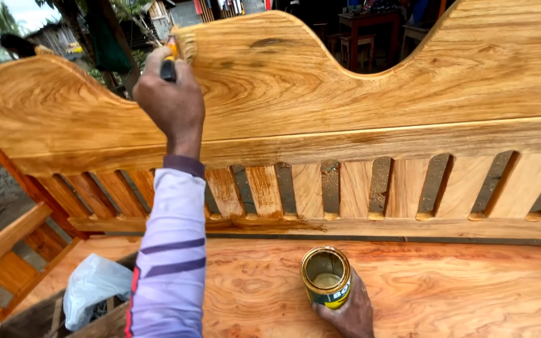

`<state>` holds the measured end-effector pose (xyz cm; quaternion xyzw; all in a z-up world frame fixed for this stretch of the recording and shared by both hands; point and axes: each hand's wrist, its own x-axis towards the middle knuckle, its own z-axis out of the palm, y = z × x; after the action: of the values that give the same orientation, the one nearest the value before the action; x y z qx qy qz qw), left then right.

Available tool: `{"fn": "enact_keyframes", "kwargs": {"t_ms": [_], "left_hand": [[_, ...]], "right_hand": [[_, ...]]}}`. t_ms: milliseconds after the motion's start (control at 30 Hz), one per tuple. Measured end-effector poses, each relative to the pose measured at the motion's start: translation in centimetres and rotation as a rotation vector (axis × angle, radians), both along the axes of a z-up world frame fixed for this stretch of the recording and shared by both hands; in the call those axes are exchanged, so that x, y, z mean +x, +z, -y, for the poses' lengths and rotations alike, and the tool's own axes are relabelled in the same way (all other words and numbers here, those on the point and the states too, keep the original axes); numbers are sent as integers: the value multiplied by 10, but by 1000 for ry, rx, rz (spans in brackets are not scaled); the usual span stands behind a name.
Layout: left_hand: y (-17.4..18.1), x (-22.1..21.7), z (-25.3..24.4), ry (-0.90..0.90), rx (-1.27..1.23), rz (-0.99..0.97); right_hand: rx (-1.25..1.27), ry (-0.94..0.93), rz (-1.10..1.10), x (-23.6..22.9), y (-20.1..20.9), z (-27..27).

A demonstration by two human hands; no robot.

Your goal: Applying varnish to a wooden bench using a paintbrush in an outdoor workshop.

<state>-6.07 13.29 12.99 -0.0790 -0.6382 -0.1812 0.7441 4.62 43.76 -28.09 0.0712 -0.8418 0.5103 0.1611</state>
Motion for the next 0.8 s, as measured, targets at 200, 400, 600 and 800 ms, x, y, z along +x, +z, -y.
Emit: {"fn": "enact_keyframes", "kwargs": {"t_ms": [200,400,600,800], "left_hand": [[-24,-27,-123,-128,6,-47],[1,-5,-76,-1071,400,236],[5,14,83,-122,407,116],[13,15,2,-704,351,3]], "right_hand": [[28,-13,-11,-3,-6,-4],[23,41,12,-6,12,-5],[7,-12,8,-9,-13,-4],[17,27,58,-3,27,-13]]}}
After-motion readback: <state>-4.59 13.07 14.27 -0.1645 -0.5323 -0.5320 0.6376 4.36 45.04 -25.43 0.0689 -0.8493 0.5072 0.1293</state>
